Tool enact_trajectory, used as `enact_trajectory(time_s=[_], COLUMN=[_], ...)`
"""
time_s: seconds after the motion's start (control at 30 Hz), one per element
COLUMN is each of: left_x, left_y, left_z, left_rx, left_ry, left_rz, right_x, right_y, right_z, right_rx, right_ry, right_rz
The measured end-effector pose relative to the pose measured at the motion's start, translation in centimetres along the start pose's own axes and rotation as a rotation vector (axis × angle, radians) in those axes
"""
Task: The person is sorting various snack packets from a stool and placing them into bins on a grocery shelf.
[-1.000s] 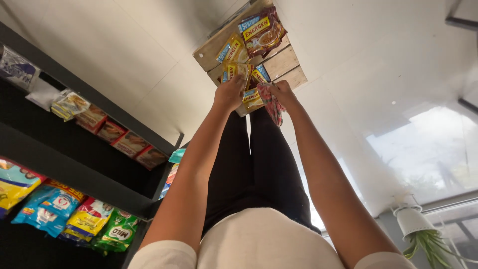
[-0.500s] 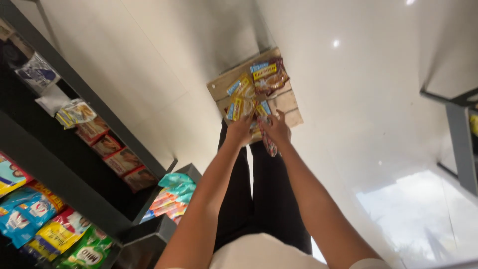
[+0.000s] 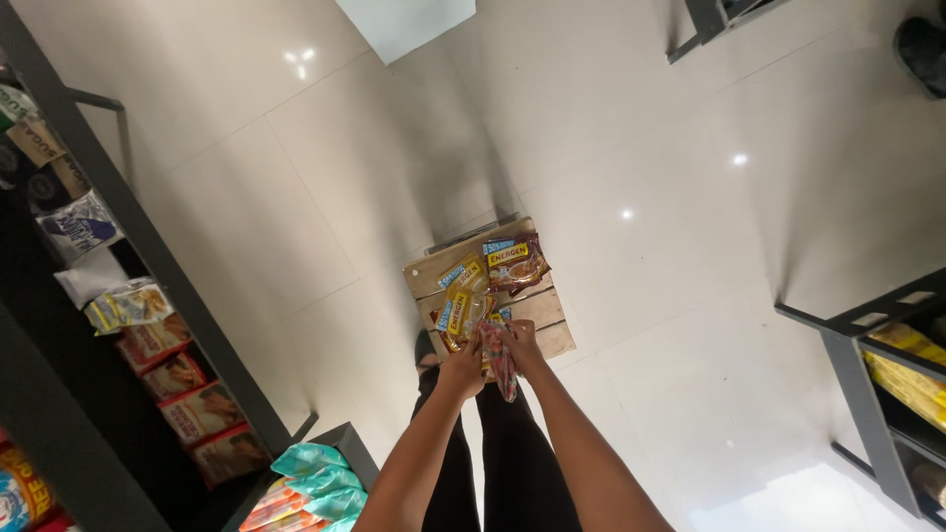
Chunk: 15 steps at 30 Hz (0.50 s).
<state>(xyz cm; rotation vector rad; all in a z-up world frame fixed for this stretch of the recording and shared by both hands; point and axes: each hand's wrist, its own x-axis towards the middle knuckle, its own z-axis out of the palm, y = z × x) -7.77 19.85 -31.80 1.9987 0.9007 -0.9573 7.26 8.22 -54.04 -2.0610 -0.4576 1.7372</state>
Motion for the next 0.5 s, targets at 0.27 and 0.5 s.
enact_trajectory(time_s=[0.27,0.5], left_x=[2.0,3.1], left_y=[-0.4,-2.7], left_z=[0.1,1.2], left_rx=[-0.011,-0.301], left_ry=[0.057,0.172], left_rz=[0.011,0.026], right_x=[-8.1,-17.4], right_y=[-7.3,-12.9], right_z=[-4.0,-6.4], right_rx=[0.02,-0.193], right_ry=[-0.046,-0.049], right_rz=[-0.216,-0.318])
